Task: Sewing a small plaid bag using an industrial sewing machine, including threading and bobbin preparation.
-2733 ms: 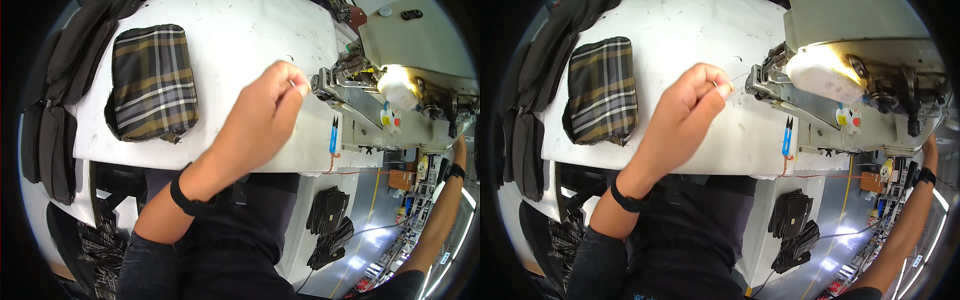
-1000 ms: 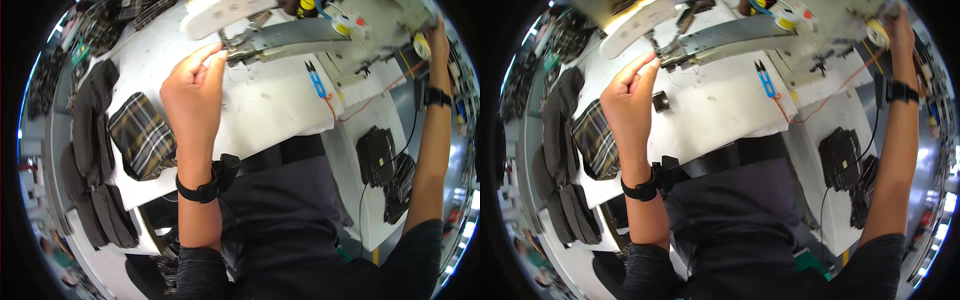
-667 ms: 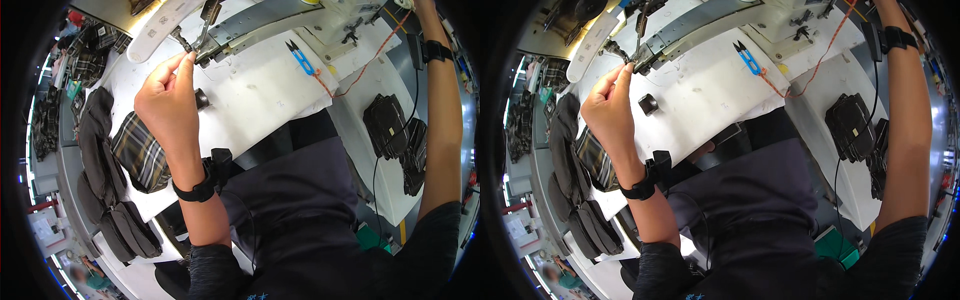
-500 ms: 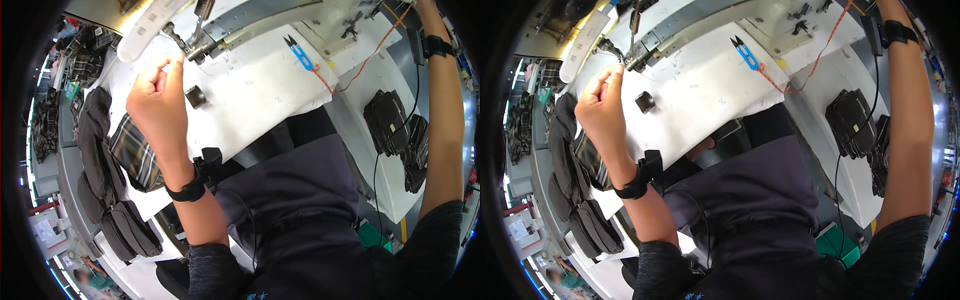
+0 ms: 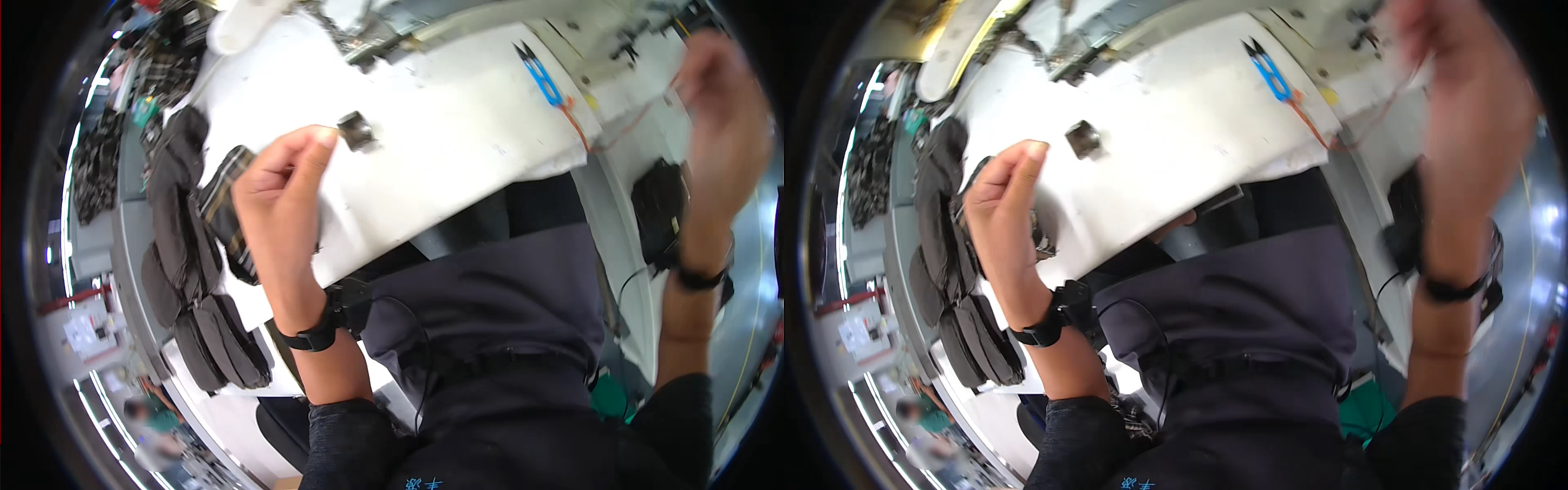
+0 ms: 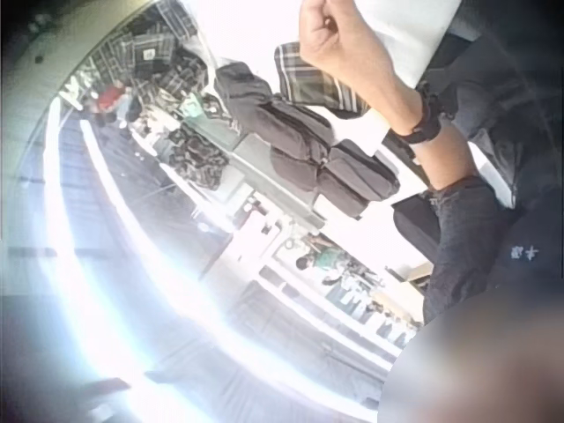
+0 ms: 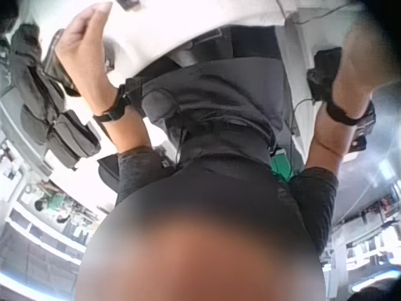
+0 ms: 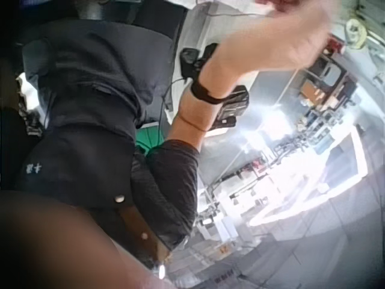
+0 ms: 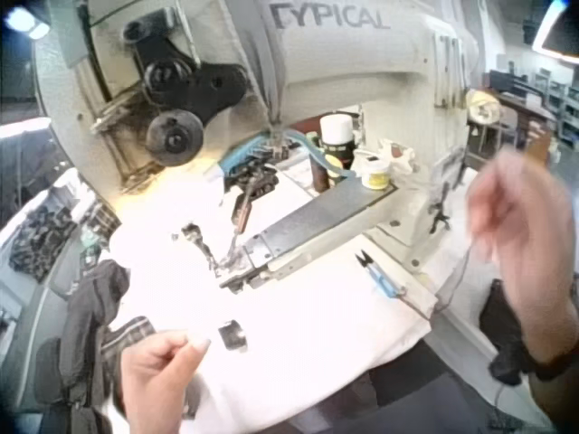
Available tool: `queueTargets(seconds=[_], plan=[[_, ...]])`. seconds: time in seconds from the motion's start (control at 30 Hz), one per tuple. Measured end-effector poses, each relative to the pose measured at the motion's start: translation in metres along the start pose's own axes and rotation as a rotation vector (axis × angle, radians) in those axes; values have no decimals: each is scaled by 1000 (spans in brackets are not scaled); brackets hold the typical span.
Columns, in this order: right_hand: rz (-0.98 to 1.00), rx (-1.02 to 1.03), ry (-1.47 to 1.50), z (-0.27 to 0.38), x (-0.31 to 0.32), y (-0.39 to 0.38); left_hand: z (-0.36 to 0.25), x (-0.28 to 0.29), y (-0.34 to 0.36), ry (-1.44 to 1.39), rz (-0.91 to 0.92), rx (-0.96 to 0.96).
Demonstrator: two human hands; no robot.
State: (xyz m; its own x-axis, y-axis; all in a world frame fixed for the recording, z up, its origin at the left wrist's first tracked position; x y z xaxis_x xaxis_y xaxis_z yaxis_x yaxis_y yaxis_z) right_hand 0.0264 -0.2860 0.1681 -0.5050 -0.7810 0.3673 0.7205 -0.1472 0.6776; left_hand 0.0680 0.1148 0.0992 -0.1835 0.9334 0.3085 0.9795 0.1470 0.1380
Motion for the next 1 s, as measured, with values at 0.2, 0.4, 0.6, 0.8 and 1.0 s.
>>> queueTargets(seconds=[0.2,0.4,0.6,0.8,1.0], plan=[[488,-737,887,40,-228,-71,17,2,-14,-70,89,56],[532,-812,1134,46,-257,-63,20,8,-17,215,10,-99],[443,-648,783,44,-241,-75,51,-11,3,274,74,-141],[465,-556,696,56,-234,-78,62,-17,18,327,58,-124],[467,-536,626,54,-220,-74,26,-17,39,-110,188,-181]])
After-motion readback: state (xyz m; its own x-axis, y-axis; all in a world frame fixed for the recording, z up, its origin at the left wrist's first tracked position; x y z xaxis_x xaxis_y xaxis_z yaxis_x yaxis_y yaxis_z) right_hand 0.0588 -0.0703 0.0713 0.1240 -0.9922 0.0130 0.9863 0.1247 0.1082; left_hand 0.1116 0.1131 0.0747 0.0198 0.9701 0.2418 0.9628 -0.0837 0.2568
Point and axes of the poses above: each hand's wrist, its own y-axis towards the middle knuckle, its own x-axis out of the back of the hand, z = x × y, the point moved 7 cm from there along y, towards the middle knuckle
